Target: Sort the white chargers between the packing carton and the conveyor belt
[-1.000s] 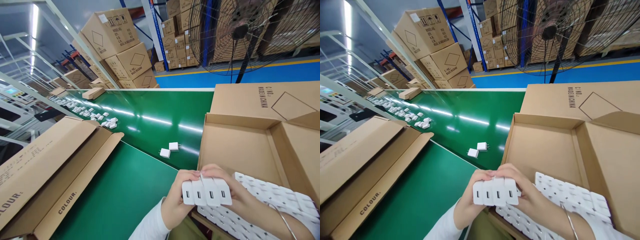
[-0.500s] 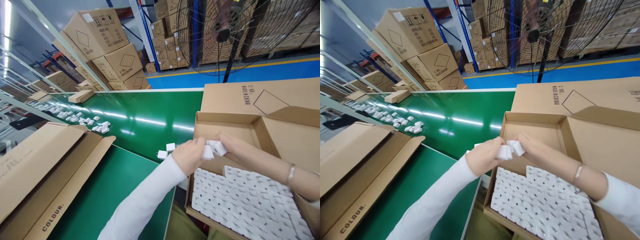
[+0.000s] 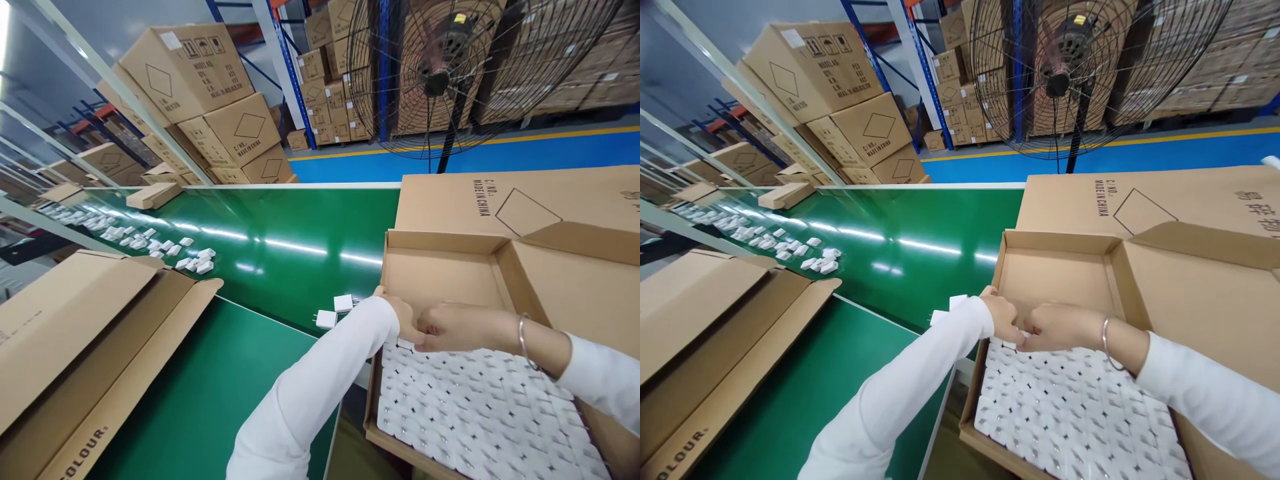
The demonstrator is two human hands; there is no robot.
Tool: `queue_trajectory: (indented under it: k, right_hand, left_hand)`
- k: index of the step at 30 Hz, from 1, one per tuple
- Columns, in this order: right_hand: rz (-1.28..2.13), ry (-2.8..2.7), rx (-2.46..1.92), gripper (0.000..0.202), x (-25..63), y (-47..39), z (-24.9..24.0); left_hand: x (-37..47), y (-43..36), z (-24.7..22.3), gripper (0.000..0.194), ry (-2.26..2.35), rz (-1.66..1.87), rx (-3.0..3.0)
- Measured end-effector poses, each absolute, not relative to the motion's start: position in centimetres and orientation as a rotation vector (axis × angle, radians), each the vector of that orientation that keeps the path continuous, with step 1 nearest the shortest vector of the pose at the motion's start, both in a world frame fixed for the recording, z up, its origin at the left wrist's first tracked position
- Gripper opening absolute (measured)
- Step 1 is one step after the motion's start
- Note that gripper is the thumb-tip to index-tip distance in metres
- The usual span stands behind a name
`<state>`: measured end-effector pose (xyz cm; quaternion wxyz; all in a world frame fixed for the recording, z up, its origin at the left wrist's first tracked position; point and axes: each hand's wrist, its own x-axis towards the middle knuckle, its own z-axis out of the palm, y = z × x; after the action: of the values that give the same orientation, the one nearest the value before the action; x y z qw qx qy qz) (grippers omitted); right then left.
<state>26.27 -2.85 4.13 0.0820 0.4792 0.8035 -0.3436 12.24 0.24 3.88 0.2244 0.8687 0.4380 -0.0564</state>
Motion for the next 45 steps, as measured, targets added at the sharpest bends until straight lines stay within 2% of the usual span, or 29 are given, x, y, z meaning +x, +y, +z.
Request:
queue_trajectory:
  k: [2, 5, 7, 9, 11, 14, 16, 21, 23, 26, 28, 31, 37, 40, 45]
  right_hand:
    - [-1.086, 2.429, 1.375, 0.039, 26.9, -2.9, 4.1]
    - [-1.081, 2.505, 1.300, 0.033, 27.2, -2.2, 4.4]
    - [-0.940, 2.619, 1.394, 0.026, 26.4, -1.3, 4.7]
    - [-0.736, 2.715, 1.558, 0.029, 24.3, -0.2, 5.0]
    - [-0.564, 2.740, 1.641, 0.031, 21.2, 0.8, 5.0]
    - [-0.478, 2.678, 1.592, 0.024, 15.9, 1.8, 3.9]
    - [-0.488, 2.585, 1.584, 0.019, 13.3, 2.3, 2.8]
    - [-0.555, 2.568, 1.654, 0.015, 13.2, 3.0, 2.0]
    - [-0.608, 2.658, 1.657, 0.020, 15.2, 2.4, 3.1]
    - [-0.841, 2.880, 1.652, 0.023, 18.4, -0.4, 4.8]
    - [-1.375, 3.067, 1.660, 0.026, 20.0, -3.2, 5.3]
    - [-1.890, 3.049, 1.647, 0.024, 21.4, -7.2, 4.6]
    - [-2.099, 2.955, 1.799, 0.024, 22.6, -10.6, 2.9]
    - [-1.972, 2.971, 1.803, 0.025, 24.8, -10.9, 3.6]
    - [-1.227, 2.972, 2.014, 0.028, 32.4, -9.4, 4.8]
  left_hand:
    - [11.8, 0.2, 3.6, 0.033, 1.062, -0.295, 2.452]
    - [9.7, 0.3, 4.3, 0.027, 0.972, -0.236, 2.516]
    - [6.9, 1.0, 5.2, 0.031, 1.077, -0.073, 2.513]
    - [3.5, 1.8, 5.8, 0.039, 1.364, -0.030, 2.445]
    - [0.4, 2.4, 5.4, 0.041, 1.671, -0.300, 2.316]
    - [-1.9, 2.6, 3.3, 0.052, 1.633, -0.534, 2.198]
    - [-2.0, 2.6, 1.6, 0.060, 1.559, -0.556, 2.182]
    - [-2.3, 1.6, 0.7, 0.042, 1.526, -0.382, 2.210]
    - [-3.2, 0.3, 1.7, 0.039, 1.487, -0.061, 2.188]
    - [-3.5, -3.0, 3.3, 0.039, 1.271, 0.645, 1.963]
    - [-2.6, -5.5, 3.9, 0.038, 1.125, 0.923, 1.824]
    - [-0.3, -8.2, 4.1, 0.037, 1.005, 1.072, 1.833]
    - [2.8, -9.7, 3.6, 0.041, 0.844, 1.134, 1.919]
    - [3.8, -9.6, 4.1, 0.041, 0.850, 1.061, 1.752]
    - [7.0, -6.9, 5.3, 0.047, 0.924, 0.925, 1.239]
